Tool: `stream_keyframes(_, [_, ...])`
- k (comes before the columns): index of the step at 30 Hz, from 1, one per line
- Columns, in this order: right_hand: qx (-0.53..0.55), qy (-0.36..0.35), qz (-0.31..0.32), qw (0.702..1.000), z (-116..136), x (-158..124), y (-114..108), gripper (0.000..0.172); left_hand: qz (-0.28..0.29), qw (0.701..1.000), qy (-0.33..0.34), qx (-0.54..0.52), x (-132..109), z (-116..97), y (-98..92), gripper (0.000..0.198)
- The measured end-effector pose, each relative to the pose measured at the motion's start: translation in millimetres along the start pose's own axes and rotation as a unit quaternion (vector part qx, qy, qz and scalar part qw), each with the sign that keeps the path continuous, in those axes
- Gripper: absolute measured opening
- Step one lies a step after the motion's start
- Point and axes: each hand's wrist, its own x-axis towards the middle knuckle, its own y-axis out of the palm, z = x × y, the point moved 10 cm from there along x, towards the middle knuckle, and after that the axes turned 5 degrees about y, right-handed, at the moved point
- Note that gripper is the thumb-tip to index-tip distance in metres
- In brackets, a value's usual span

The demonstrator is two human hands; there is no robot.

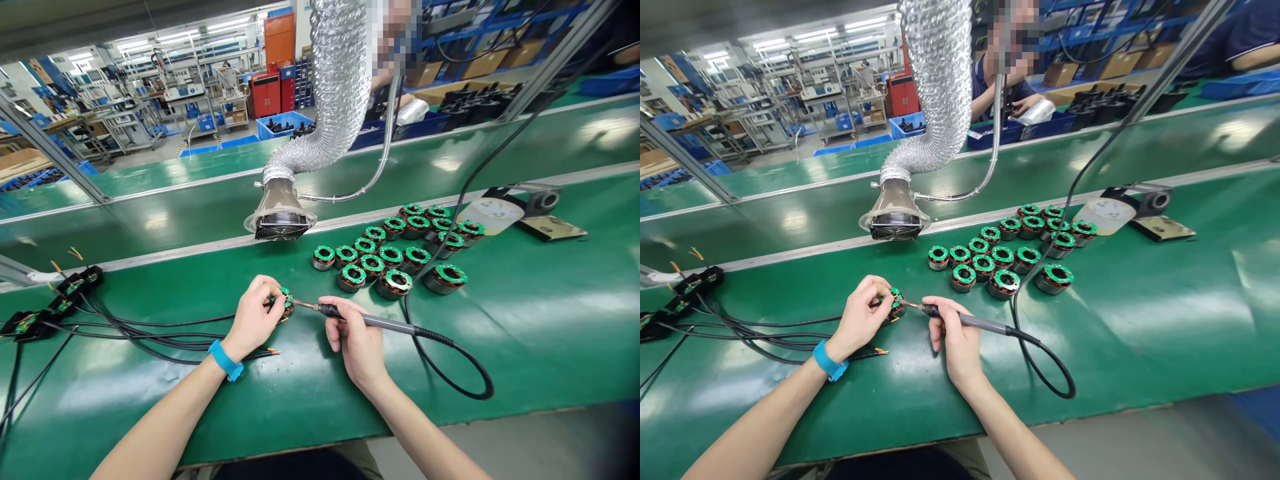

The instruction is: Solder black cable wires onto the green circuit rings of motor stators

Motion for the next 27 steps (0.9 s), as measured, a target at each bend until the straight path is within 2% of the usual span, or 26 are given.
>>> stream_keyframes(9, [0.010, -0.002, 0.005, 1.000, -1.7, -2.1, -0.9, 0.036, -0.008, 1.000, 0.014, 0.024, -0.6, -2.0, -1.8, 0.014])
stream_keyframes(19, [0.038, 0.000, -0.024, 0.999, 7.9, -0.6, -5.4, 0.039, -0.014, 0.999, 0.039, 0.035, 1.4, -6.9, -3.1, 0.013])
stream_keyframes(27, [0.034, 0.008, -0.030, 0.999, 6.1, 0.6, -7.5, 0.038, 0.006, 0.999, 0.012, 0.040, 3.1, -5.7, -4.3, 0.015])
